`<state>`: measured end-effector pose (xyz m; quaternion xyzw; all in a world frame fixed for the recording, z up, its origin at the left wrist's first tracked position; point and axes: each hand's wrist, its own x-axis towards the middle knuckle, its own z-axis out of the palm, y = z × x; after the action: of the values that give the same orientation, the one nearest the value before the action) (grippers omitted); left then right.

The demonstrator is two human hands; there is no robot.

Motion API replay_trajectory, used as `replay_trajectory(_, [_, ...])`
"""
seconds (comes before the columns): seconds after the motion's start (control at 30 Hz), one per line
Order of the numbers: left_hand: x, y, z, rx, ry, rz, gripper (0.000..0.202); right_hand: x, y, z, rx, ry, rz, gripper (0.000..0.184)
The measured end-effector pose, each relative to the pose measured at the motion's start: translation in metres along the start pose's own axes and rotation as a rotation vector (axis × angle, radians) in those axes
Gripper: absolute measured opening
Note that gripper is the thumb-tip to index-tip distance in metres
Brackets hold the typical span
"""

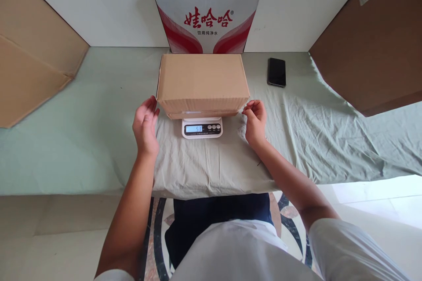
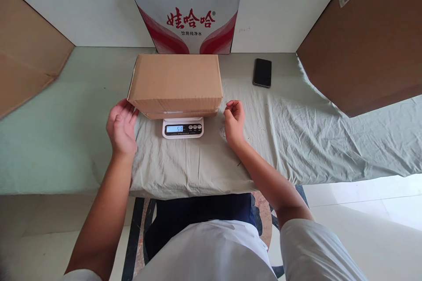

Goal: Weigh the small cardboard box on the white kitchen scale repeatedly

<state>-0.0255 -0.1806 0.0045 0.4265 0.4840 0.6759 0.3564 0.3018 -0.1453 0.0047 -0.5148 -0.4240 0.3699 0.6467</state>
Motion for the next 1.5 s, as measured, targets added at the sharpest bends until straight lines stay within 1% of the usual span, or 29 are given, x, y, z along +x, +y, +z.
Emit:
replay_trajectory(0.1, [-0.001, 0.002, 0.002, 0.015, -0.001, -0.013, 0.080, 0.000, 0.000, 0.000, 0.009, 0.007, -0.008, 0.022])
replay_trajectory(0.23, [0.000, 0.003, 0.004, -0.010, 0.004, -0.029, 0.076, 0.001, -0.001, -0.001, 0.008, 0.019, -0.013, 0.021])
replay_trajectory(0.43, [-0.001, 0.005, 0.005, -0.009, 0.005, -0.036, 0.080, 0.001, -0.001, -0.001, 0.008, 0.015, -0.016, 0.022])
replay_trajectory(0.53, [-0.001, 0.003, 0.003, 0.002, -0.001, -0.026, 0.081, 0.002, 0.000, -0.002, -0.003, 0.009, -0.031, 0.022])
replay_trajectory(0.67, [0.000, -0.001, 0.001, 0.034, -0.008, 0.000, 0.084, 0.003, 0.001, -0.003, 0.026, 0.011, -0.059, 0.016])
replay_trajectory(0.77, [0.001, -0.004, 0.001, 0.053, -0.046, 0.044, 0.083, 0.003, 0.003, -0.004, 0.016, -0.015, -0.074, 0.010])
replay_trajectory(0.8, [0.001, -0.004, 0.001, 0.062, -0.065, 0.065, 0.081, 0.003, 0.003, -0.004, 0.013, -0.035, -0.082, 0.011])
replay_trajectory(0.83, [0.000, -0.004, 0.002, 0.074, -0.086, 0.087, 0.078, 0.002, 0.004, -0.005, 0.012, -0.060, -0.090, 0.016])
replay_trajectory(0.9, [-0.001, -0.003, 0.004, 0.103, -0.124, 0.120, 0.073, 0.000, 0.004, -0.004, 0.019, -0.126, -0.109, 0.031])
replay_trajectory(0.97, [-0.004, -0.002, 0.006, 0.138, -0.153, 0.128, 0.071, -0.002, 0.003, -0.003, 0.029, -0.217, -0.120, 0.048])
replay_trajectory(1.03, [-0.005, -0.001, 0.007, 0.166, -0.168, 0.118, 0.068, -0.004, 0.000, -0.002, 0.028, -0.310, -0.136, 0.057])
replay_trajectory(1.13, [-0.007, -0.001, 0.008, 0.196, -0.172, 0.096, 0.066, -0.006, -0.005, 0.000, -0.008, -0.415, -0.169, 0.057])
replay_trajectory(1.27, [-0.008, -0.001, 0.010, 0.229, -0.139, 0.067, 0.065, -0.012, -0.006, 0.003, -0.028, -0.480, -0.203, 0.056])
replay_trajectory(1.4, [-0.011, 0.009, 0.016, 0.180, -0.094, 0.068, 0.056, -0.016, -0.010, 0.003, -0.071, -0.458, -0.271, 0.058])
replay_trajectory(1.5, [-0.010, 0.022, 0.020, 0.114, -0.123, 0.085, 0.046, -0.009, -0.017, 0.001, -0.096, -0.413, -0.332, 0.062])
